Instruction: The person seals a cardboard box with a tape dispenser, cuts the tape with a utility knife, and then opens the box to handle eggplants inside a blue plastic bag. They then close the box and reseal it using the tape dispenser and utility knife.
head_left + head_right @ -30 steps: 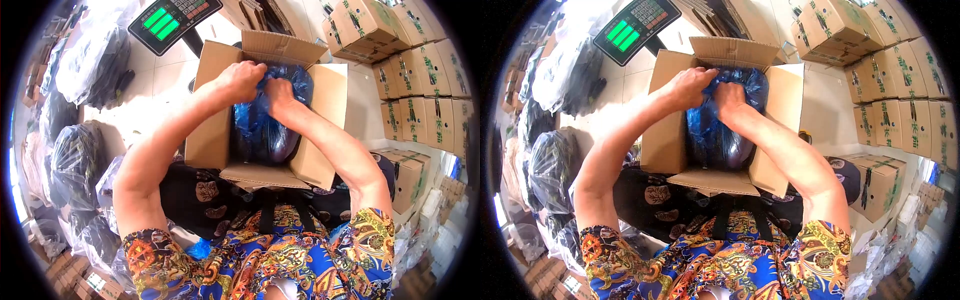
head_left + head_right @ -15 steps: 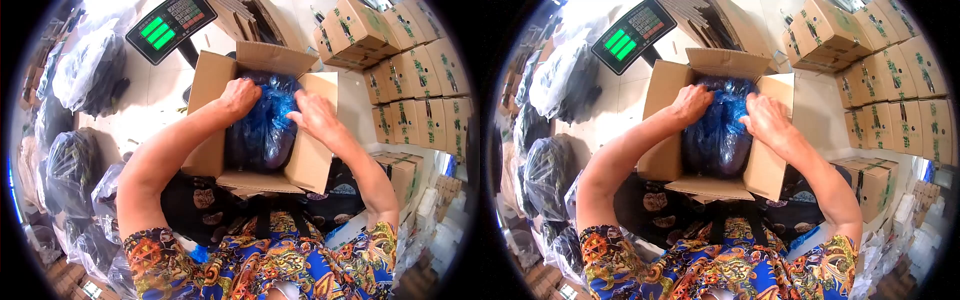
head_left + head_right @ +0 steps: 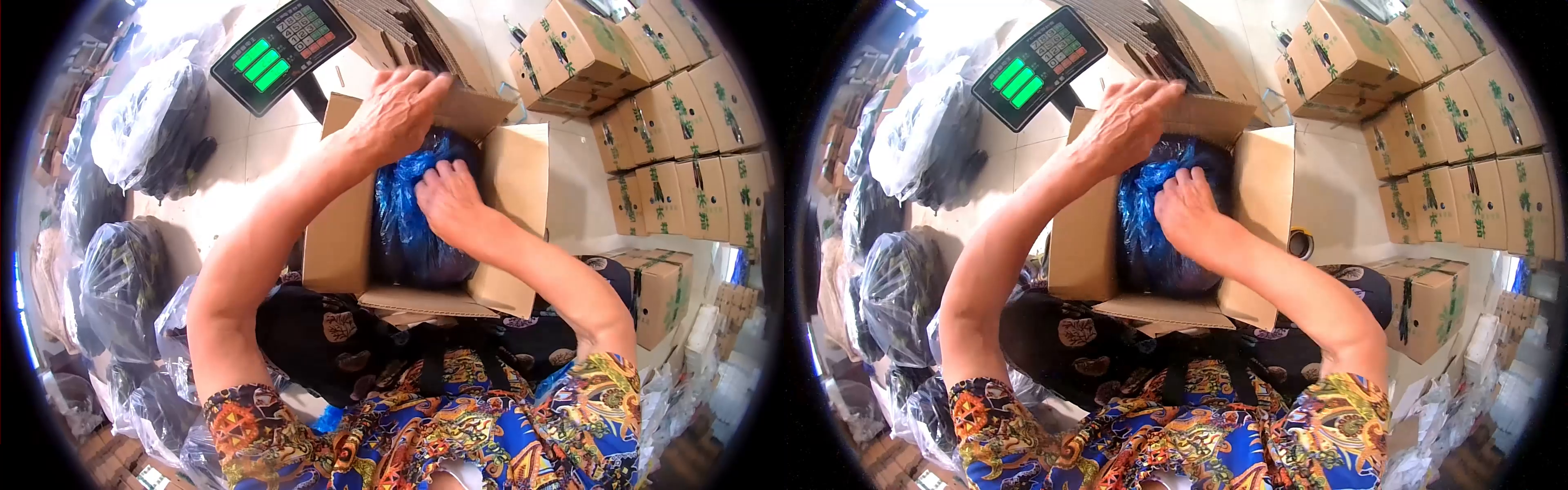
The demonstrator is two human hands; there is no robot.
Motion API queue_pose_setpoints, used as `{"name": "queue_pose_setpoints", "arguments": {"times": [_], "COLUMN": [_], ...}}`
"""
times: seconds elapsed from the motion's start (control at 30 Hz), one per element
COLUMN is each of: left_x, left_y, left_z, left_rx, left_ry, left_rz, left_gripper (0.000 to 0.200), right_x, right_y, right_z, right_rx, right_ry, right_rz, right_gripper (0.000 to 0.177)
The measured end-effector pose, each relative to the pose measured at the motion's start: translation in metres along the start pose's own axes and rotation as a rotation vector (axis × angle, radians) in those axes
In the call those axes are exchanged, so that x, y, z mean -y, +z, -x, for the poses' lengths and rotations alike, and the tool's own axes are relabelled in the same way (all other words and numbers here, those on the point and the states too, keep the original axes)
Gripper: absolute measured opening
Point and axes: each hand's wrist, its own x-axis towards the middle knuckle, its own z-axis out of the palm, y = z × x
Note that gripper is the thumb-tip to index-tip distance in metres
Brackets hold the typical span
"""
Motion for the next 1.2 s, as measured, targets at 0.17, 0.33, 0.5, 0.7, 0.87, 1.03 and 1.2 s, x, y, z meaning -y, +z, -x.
{"name": "queue_pose_setpoints", "arguments": {"times": [0.17, 0.33, 0.5, 0.7, 0.87, 1.03, 1.2], "left_x": [-0.007, -0.020, -0.005, -0.032, -0.040, -0.038, -0.030], "left_y": [0.014, 0.011, 0.015, 0.001, 0.001, 0.004, 0.002], "left_z": [0.061, 0.074, 0.073, 0.074, 0.082, 0.086, 0.081], "left_rx": [0.480, 0.453, 0.633, 0.850, 0.818, 0.809, 0.809], "left_ry": [-0.040, -0.144, -0.196, -0.106, -0.082, -0.073, -0.081], "left_rz": [0.229, 0.279, 0.373, 0.175, 0.104, 0.108, 0.166], "left_gripper": [0.009, 0.043, 0.080, 0.124, 0.131, 0.129, 0.123], "right_x": [0.022, 0.023, 0.022, -0.011, -0.010, -0.045, 0.005], "right_y": [-0.097, -0.083, -0.063, -0.036, -0.061, -0.017, -0.004], "right_z": [0.075, 0.094, 0.085, 0.050, 0.065, 0.103, 0.072], "right_rx": [0.226, 0.253, 0.220, 0.313, -0.361, -0.580, -0.413], "right_ry": [-0.147, -0.084, -0.018, 0.071, 0.279, 0.947, 0.622], "right_rz": [-0.544, -1.156, -0.602, -0.447, -0.332, -1.791, -1.361], "right_gripper": [0.040, 0.022, 0.012, 0.027, 0.049, 0.062, 0.072]}}
